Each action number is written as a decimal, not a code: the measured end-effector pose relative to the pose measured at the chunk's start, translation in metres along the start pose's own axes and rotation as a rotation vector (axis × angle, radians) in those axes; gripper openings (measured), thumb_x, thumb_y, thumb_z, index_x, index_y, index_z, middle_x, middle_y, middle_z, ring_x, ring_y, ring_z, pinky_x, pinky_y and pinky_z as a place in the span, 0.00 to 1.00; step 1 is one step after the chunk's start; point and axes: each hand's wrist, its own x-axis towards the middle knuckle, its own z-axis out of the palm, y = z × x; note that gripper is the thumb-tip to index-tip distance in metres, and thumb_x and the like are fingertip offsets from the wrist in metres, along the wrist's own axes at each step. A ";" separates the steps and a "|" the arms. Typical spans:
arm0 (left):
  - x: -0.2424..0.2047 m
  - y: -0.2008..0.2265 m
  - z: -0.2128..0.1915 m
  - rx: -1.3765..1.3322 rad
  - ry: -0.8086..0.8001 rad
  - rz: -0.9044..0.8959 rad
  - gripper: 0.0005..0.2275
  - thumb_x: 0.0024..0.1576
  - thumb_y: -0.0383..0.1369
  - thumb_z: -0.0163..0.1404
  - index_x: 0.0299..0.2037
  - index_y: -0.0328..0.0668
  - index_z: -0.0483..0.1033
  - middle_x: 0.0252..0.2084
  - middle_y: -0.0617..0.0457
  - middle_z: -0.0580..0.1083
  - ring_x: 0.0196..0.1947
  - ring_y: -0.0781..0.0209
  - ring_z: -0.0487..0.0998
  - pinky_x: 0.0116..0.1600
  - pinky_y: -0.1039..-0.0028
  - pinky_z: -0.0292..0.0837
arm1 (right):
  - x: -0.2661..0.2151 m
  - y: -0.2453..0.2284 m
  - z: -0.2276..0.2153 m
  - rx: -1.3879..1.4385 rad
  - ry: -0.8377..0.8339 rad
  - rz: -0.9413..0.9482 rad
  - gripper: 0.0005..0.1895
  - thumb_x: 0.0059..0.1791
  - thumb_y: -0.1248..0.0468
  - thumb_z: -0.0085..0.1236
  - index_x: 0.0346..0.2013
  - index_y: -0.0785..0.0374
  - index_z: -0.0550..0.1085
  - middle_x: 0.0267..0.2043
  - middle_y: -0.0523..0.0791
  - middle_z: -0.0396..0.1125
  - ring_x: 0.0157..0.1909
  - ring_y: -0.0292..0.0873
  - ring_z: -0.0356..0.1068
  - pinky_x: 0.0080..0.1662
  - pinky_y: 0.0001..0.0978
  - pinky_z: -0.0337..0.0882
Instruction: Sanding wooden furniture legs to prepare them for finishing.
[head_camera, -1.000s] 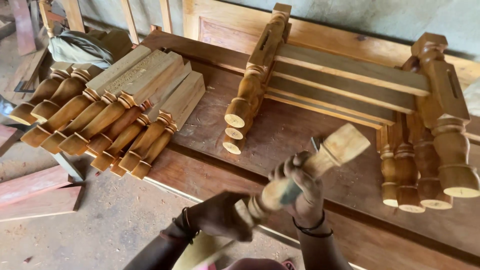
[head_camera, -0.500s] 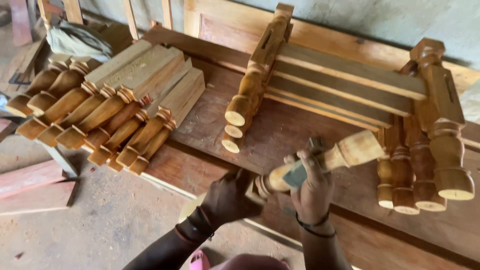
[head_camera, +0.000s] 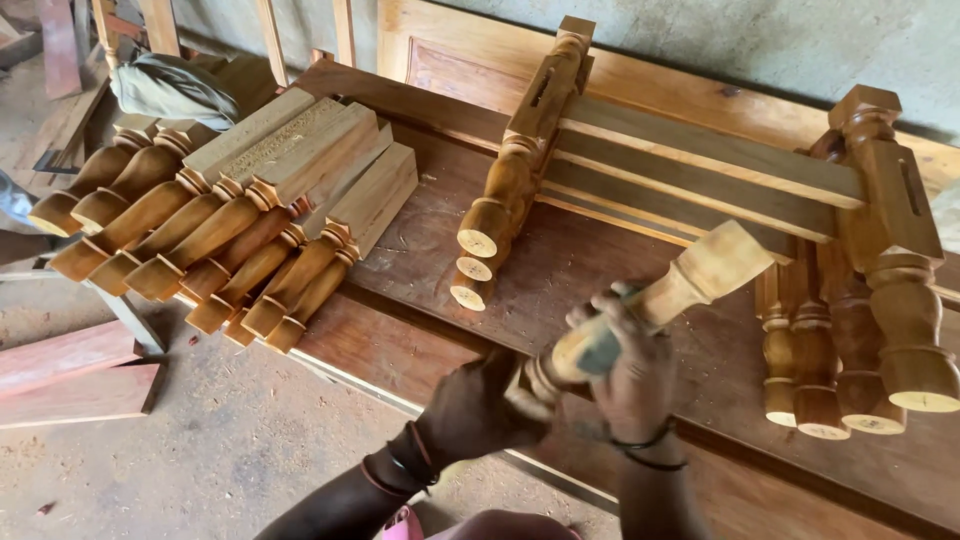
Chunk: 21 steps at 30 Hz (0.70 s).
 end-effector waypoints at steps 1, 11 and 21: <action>0.001 0.001 0.005 -0.002 0.005 -0.003 0.25 0.48 0.40 0.67 0.52 0.36 0.77 0.44 0.49 0.82 0.42 0.60 0.85 0.50 0.70 0.82 | -0.006 0.012 -0.007 -0.001 -0.003 0.005 0.16 0.51 0.65 0.63 0.52 0.61 0.72 0.48 0.45 0.70 0.47 0.47 0.74 0.51 0.51 0.78; -0.005 -0.051 -0.009 -0.225 -0.514 -0.222 0.26 0.48 0.39 0.70 0.52 0.30 0.77 0.39 0.43 0.80 0.37 0.58 0.78 0.46 0.69 0.76 | 0.008 0.009 -0.034 0.484 -0.867 0.195 0.20 0.52 0.58 0.63 0.54 0.58 0.66 0.41 0.43 0.70 0.47 0.48 0.71 0.58 0.54 0.74; 0.036 0.024 -0.006 -0.214 -0.089 0.003 0.34 0.42 0.36 0.67 0.62 0.37 0.73 0.47 0.54 0.79 0.45 0.65 0.80 0.55 0.72 0.78 | 0.026 0.004 -0.079 0.182 -0.552 0.065 0.27 0.49 0.61 0.69 0.59 0.66 0.70 0.51 0.51 0.71 0.52 0.50 0.72 0.57 0.61 0.75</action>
